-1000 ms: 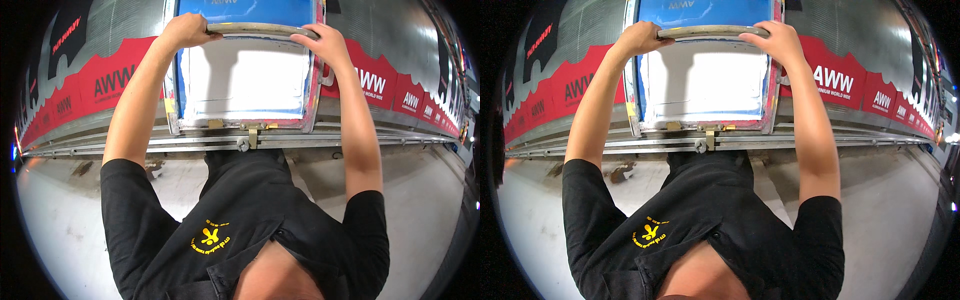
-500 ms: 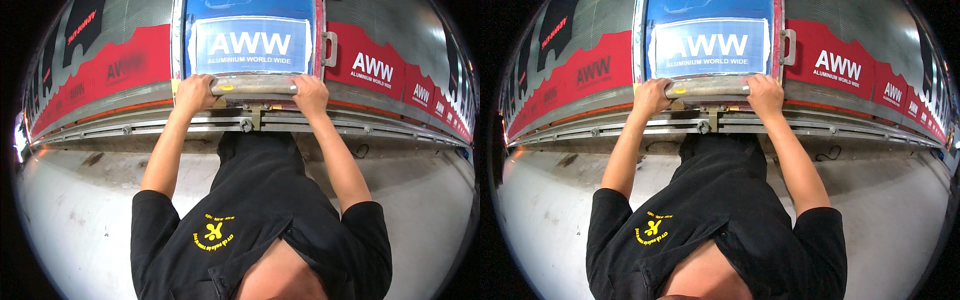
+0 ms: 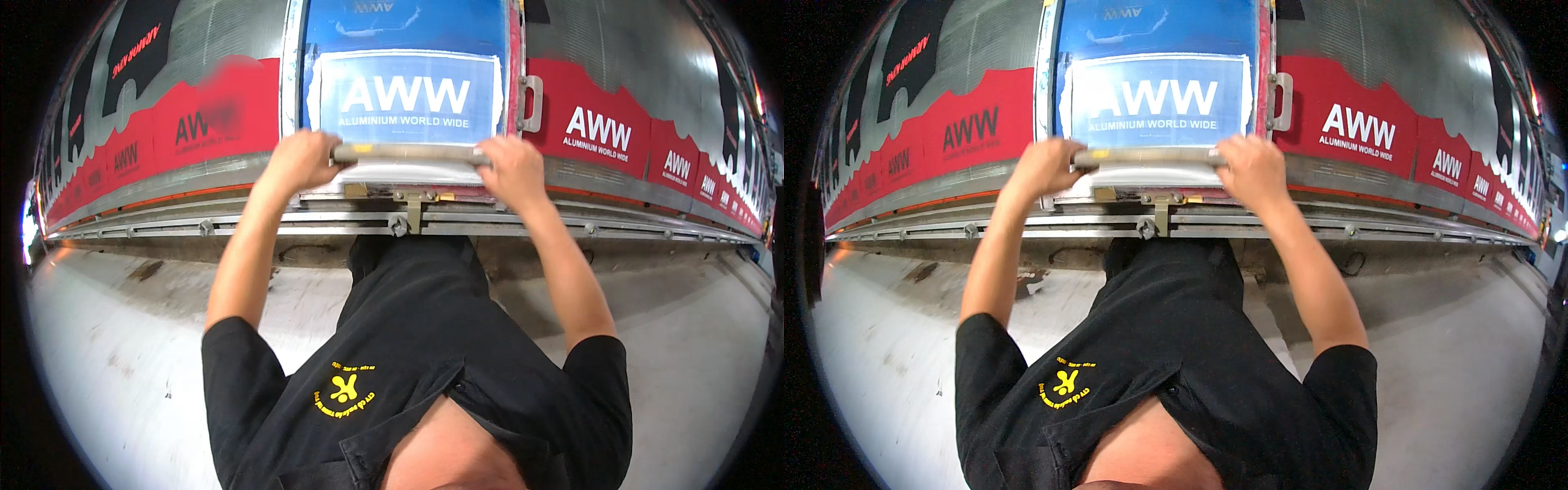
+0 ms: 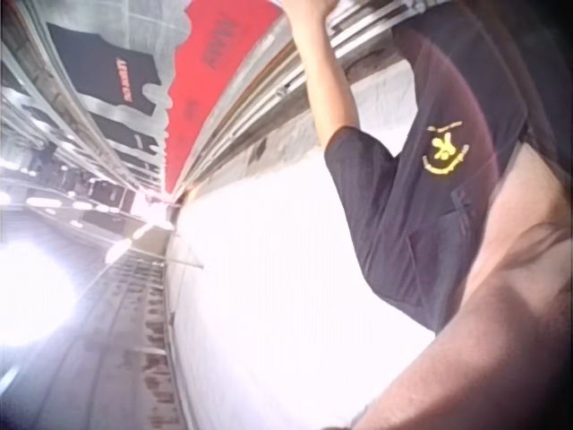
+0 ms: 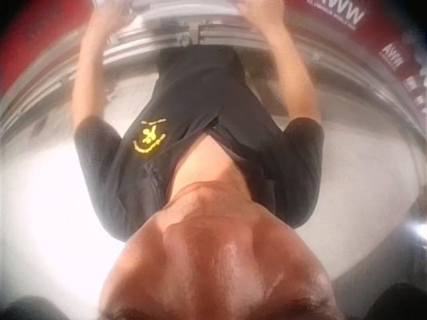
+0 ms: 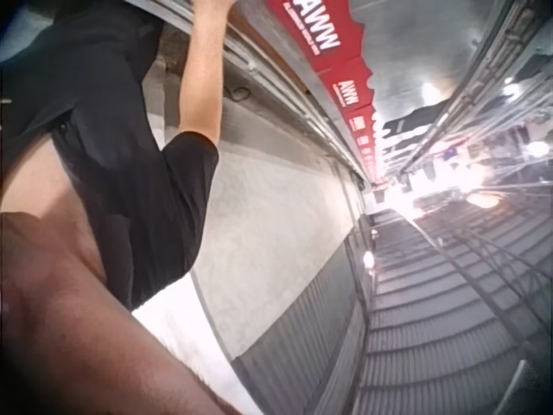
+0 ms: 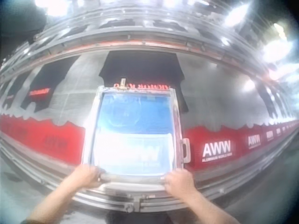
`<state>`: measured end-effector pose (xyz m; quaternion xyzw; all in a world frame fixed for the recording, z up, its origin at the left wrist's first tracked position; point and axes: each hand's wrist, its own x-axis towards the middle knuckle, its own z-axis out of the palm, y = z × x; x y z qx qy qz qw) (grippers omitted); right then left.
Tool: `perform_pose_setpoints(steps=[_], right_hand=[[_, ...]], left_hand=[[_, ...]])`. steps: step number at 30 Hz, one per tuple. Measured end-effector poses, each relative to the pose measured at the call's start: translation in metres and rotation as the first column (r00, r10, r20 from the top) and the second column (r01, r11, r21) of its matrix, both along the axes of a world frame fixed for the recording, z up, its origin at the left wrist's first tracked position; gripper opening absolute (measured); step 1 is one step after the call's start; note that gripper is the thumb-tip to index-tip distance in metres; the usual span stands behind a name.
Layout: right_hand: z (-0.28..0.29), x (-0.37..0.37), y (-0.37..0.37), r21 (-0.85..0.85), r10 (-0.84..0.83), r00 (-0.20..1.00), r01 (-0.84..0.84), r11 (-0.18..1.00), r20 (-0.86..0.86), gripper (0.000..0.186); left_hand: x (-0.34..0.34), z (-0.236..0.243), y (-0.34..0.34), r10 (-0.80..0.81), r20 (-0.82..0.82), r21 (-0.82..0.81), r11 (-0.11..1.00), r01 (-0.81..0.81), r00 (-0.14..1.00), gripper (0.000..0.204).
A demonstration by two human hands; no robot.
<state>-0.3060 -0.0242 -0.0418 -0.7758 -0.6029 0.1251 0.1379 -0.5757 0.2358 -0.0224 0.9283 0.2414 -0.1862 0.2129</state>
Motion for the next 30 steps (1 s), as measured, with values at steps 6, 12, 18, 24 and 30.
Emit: perform_pose_setpoints(steps=[6,12,18,24,30], right_hand=[[-0.013,0.091,0.139,-0.132,-0.086,0.993,0.096,0.987,0.082,0.029],[-0.055,0.107,0.176,-0.12,-0.14,0.948,0.181,0.976,0.286,0.045],[-0.061,0.071,0.138,-0.126,-0.183,0.933,0.231,0.965,0.31,0.028],[-0.066,-0.003,0.025,0.163,-0.137,0.981,0.114,0.98,0.134,0.026],[-0.011,0.068,0.117,-0.237,-0.109,0.993,0.114,0.965,0.033,0.039]], left_hand=[[0.092,-0.036,0.133,-0.013,-0.046,0.053,0.998,0.016,0.999,0.046],[0.121,-0.07,0.152,0.006,0.074,0.245,0.969,-0.024,0.997,0.046],[0.091,-0.068,0.107,0.119,-0.027,0.153,0.982,-0.114,0.992,0.048],[0.004,-0.054,0.0,0.11,0.133,0.128,0.984,-0.127,0.985,0.035],[0.077,-0.025,0.093,-0.002,-0.165,0.019,1.0,0.006,0.986,0.061]])
